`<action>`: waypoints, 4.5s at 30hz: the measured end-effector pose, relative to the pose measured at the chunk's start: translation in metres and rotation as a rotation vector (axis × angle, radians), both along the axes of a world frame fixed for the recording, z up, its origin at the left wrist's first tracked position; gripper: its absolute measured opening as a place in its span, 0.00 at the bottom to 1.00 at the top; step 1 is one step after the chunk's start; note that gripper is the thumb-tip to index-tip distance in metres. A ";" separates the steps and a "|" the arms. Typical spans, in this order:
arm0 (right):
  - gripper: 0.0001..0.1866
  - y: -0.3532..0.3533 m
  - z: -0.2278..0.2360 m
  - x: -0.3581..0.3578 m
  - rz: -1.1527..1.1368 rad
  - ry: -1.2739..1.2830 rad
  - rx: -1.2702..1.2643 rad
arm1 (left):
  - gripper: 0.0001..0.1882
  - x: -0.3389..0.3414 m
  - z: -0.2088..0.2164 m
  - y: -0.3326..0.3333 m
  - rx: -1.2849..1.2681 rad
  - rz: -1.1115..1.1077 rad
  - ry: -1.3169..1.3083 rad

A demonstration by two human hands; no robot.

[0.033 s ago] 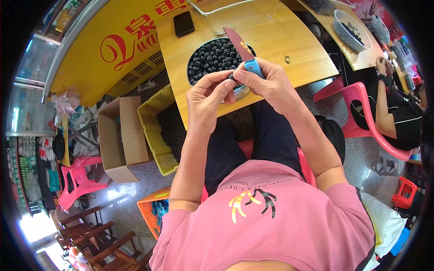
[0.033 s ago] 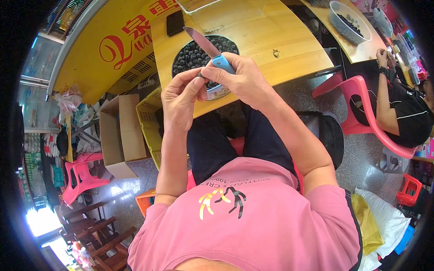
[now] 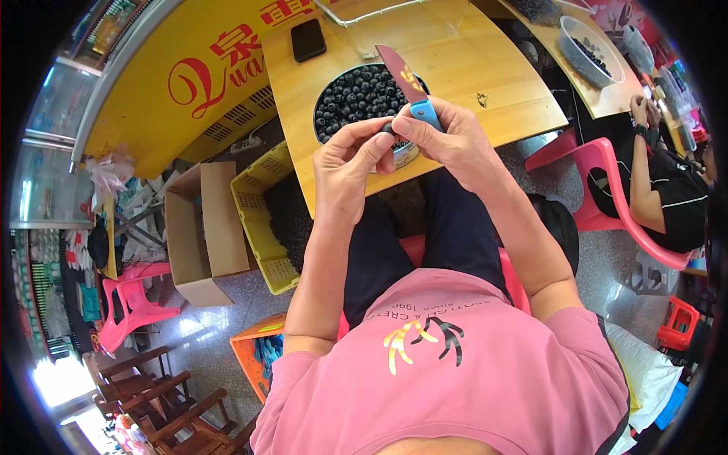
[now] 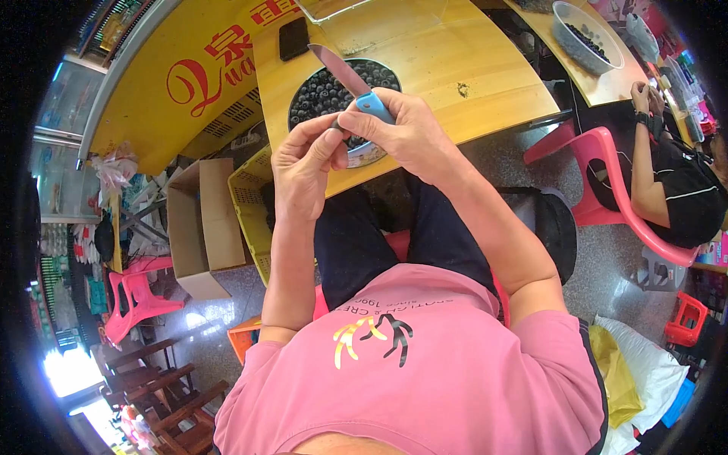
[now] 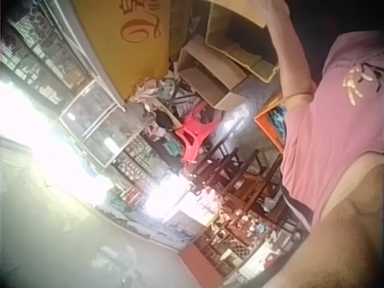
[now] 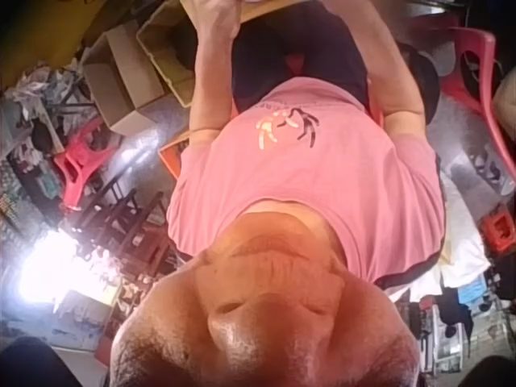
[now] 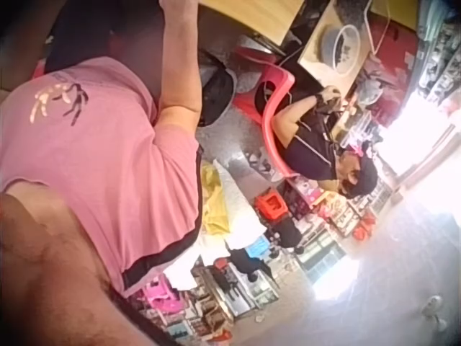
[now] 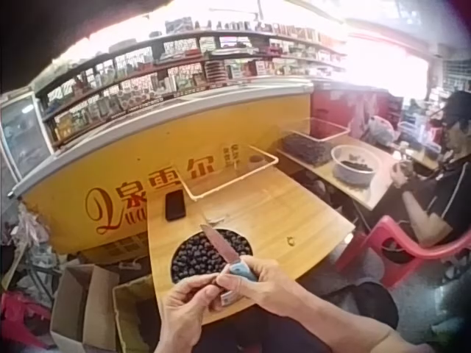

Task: Processing small black fruits by trimming or peeling them with a small knife at a workstation.

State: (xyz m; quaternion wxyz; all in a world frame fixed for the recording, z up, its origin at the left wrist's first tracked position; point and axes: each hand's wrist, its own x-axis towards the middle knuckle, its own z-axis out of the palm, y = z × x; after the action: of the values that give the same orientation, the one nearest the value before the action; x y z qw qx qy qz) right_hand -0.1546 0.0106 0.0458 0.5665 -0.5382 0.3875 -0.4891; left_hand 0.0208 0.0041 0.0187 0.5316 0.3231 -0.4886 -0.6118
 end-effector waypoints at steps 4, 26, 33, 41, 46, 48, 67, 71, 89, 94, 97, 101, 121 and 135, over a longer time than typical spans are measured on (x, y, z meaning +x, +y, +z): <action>0.12 -0.001 -0.005 0.002 -0.025 -0.063 -0.018 | 0.11 -0.005 0.000 -0.002 0.115 -0.038 0.163; 0.09 0.002 -0.016 -0.010 -0.284 0.630 -0.668 | 0.08 -0.009 -0.005 -0.002 -0.108 0.049 0.005; 0.09 0.001 -0.020 -0.009 -0.315 0.644 -0.712 | 0.08 -0.011 -0.007 -0.003 -0.118 0.022 0.000; 0.09 -0.002 -0.023 -0.012 -0.355 0.700 -0.820 | 0.08 -0.013 -0.003 -0.002 -0.135 0.030 0.028; 0.11 -0.016 -0.044 -0.018 -0.413 0.735 -0.497 | 0.06 -0.006 0.009 0.012 -0.254 -0.203 0.152; 0.15 -0.013 -0.036 -0.020 -0.311 0.368 -0.188 | 0.06 -0.007 0.006 0.007 -0.196 -0.139 0.133; 0.15 -0.009 -0.040 -0.026 -0.157 -0.074 0.118 | 0.08 0.143 -0.064 0.039 0.052 0.367 -0.559; 0.14 -0.010 -0.049 -0.053 -0.294 -0.098 0.160 | 0.07 0.126 -0.047 0.025 -0.228 0.446 -0.974; 0.13 0.007 -0.052 -0.057 -0.309 -0.133 0.159 | 0.07 -0.034 -0.017 -0.085 -0.908 0.138 -1.093; 0.13 -0.001 -0.043 -0.032 -0.250 -0.148 0.160 | 0.09 -0.018 -0.014 -0.061 -0.205 -0.045 -0.381; 0.13 -0.007 -0.036 -0.012 -0.231 -0.135 0.050 | 0.12 -0.014 -0.010 -0.041 -0.036 -0.111 -0.036; 0.12 -0.007 -0.025 0.003 -0.204 -0.159 -0.015 | 0.12 -0.011 -0.003 -0.022 -0.048 -0.055 0.015; 0.10 0.007 -0.020 0.013 -0.095 -0.088 0.054 | 0.12 0.001 -0.011 0.005 -0.239 0.066 -0.123; 0.10 0.011 -0.022 0.006 -0.051 -0.160 0.153 | 0.09 -0.004 -0.015 0.017 -0.174 0.121 -0.121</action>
State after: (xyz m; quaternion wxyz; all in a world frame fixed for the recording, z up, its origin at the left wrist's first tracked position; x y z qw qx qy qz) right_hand -0.1484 0.0218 0.0241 0.6225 -0.4423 0.3909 -0.5139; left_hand 0.0164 0.0209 0.0042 0.5632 0.3411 -0.5507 -0.5130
